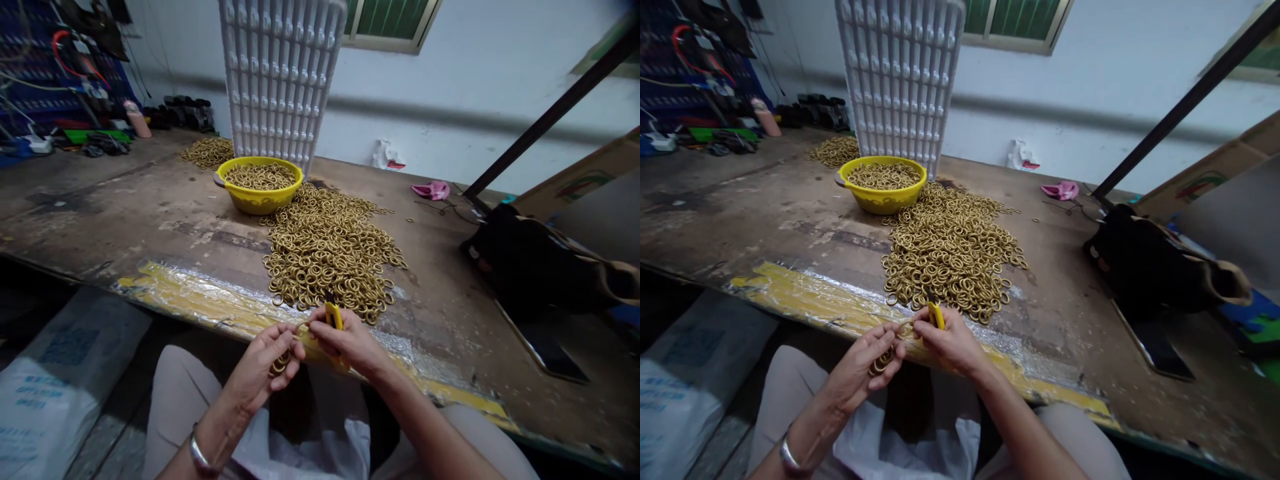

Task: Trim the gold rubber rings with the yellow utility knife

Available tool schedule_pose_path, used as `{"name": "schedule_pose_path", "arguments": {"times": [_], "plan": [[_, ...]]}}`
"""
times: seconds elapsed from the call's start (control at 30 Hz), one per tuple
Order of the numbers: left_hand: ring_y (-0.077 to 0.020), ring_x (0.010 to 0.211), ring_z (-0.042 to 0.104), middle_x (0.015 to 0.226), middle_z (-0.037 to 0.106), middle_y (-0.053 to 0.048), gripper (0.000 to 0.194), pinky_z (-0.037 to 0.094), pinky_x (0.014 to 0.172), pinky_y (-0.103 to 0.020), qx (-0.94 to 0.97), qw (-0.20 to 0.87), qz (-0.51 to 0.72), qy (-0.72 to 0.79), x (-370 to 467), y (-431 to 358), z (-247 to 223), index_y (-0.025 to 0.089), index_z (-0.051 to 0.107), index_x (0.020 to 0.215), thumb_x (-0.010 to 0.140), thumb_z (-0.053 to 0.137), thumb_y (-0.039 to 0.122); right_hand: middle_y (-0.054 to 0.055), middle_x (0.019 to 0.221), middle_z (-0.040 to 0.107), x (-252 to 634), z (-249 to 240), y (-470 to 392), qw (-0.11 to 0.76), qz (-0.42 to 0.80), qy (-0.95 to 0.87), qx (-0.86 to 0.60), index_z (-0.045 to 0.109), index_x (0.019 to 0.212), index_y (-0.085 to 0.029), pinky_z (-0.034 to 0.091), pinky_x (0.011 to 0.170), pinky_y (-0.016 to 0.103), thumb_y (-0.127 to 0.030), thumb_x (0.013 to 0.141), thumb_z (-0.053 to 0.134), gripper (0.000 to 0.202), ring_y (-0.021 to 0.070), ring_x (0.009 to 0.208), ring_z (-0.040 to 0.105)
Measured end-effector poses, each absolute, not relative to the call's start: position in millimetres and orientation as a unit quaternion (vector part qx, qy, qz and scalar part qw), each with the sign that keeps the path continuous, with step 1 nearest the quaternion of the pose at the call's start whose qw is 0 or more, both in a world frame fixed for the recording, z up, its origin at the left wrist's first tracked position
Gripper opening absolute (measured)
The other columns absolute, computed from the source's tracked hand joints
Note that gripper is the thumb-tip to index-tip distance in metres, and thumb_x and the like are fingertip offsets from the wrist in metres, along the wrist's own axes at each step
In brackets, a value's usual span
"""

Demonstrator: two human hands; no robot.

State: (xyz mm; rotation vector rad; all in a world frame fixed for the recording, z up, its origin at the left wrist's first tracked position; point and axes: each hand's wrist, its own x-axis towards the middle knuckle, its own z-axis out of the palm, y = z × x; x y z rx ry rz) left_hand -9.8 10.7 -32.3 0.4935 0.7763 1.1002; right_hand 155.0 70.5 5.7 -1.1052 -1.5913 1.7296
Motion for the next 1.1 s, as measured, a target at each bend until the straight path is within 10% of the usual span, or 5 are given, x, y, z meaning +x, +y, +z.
{"name": "schedule_pose_path", "arguments": {"times": [0.2, 0.53, 1.1], "plan": [[-0.0016, 0.041, 0.042, 0.076, 0.061, -0.003, 0.021, 0.023, 0.032, -0.012, 0.254, 0.764, 0.492, 0.331, -4, 8, -20, 0.012, 0.057, 0.082, 0.080, 0.066, 0.031, -0.005, 0.056, 0.048, 154, 6, 65, 0.267, 0.625, -0.625, -0.385, 0.058, 0.081, -0.016, 0.029, 0.046, 0.019, -0.038, 0.083, 0.054, 0.022, 0.0073, 0.047, 0.038], [-0.0035, 0.041, 0.032, 0.054, 0.046, 0.006, 0.026, 0.021, 0.036, -0.013, 0.304, 0.697, 0.507, 0.406, -3, 2, -21, 0.018, 0.052, 0.082, 0.078, 0.067, 0.039, 0.004, 0.088, 0.061, 159, -5, 47, 0.159, 0.184, -0.870, -0.428, 0.057, 0.097, -0.019, 0.037, 0.067, 0.025, -0.004, 0.072, 0.051, 0.030, 0.0168, 0.078, 0.054], [-0.0126, 0.061, 0.039, 0.064, 0.041, 0.000, 0.027, 0.034, 0.057, -0.025, 0.505, 0.608, 0.464, 0.400, -17, -5, -2, 0.018, 0.048, 0.064, 0.084, 0.058, 0.033, 0.006, 0.081, 0.066, 162, -4, 71, 0.008, 0.089, -0.818, -0.568, 0.058, 0.087, -0.019, 0.029, 0.059, 0.027, -0.008, 0.081, 0.043, 0.019, 0.0178, 0.070, 0.058]]}}
